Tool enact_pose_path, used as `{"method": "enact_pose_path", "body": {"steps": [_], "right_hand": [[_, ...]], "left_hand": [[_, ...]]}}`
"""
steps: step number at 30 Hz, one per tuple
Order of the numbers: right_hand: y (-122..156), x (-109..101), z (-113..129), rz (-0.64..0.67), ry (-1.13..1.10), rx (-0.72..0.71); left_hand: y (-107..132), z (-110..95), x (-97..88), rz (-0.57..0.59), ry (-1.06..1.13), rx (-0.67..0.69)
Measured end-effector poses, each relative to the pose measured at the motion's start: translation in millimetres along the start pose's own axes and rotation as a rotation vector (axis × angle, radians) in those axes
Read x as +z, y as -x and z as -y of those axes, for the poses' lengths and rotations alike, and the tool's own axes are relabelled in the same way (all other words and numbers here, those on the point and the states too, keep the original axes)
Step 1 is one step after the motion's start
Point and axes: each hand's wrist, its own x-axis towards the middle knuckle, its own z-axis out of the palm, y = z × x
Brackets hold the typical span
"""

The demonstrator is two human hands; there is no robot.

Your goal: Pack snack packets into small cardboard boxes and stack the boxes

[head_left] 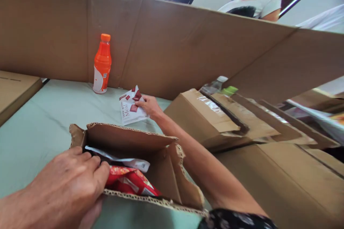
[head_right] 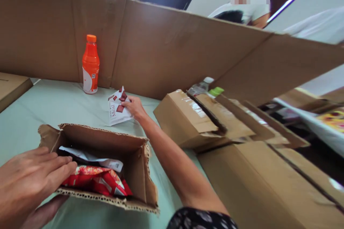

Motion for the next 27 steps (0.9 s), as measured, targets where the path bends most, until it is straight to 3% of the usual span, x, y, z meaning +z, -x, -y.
{"method": "enact_pose_path", "body": {"steps": [3,7,9,11,14,18,23,25,27], "right_hand": [[41,-42,50,-0.165,-0.069,-0.151],[109,-89,128,-0.596,-0.127,-0.528],[139,-100,158,-0.640,-0.048,-0.656],[157,-102,175,-0.452,0.035,-0.775],[165,-93,179,0.007,0.141,-0.873],[153,-69,170,0.399,0.395,-0.647],[139,-35,171,0.665,0.702,-0.420],[138,-31,173,0.715,0.754,-0.389],[141,-36,172,0.658,0.718,-0.399]], "left_hand": [[-3,-2,-11.3,0.136,0.043,-0.064],[-10,-2,-16.4,0.290,-0.031,-0.127],[-13,-2,-19.0,0.333,-0.058,-0.154],[-15,-4,-21.7,0.356,-0.088,-0.172],[-14,-7,-23.5,0.335,-0.132,-0.165],[-7,-10,-22.2,0.271,-0.131,-0.129],[-1,-11,-18.6,0.242,-0.163,-0.127],[3,-11,-15.6,0.162,-0.141,-0.079],[12,-9,-12.7,0.012,-0.120,0.016]]}}
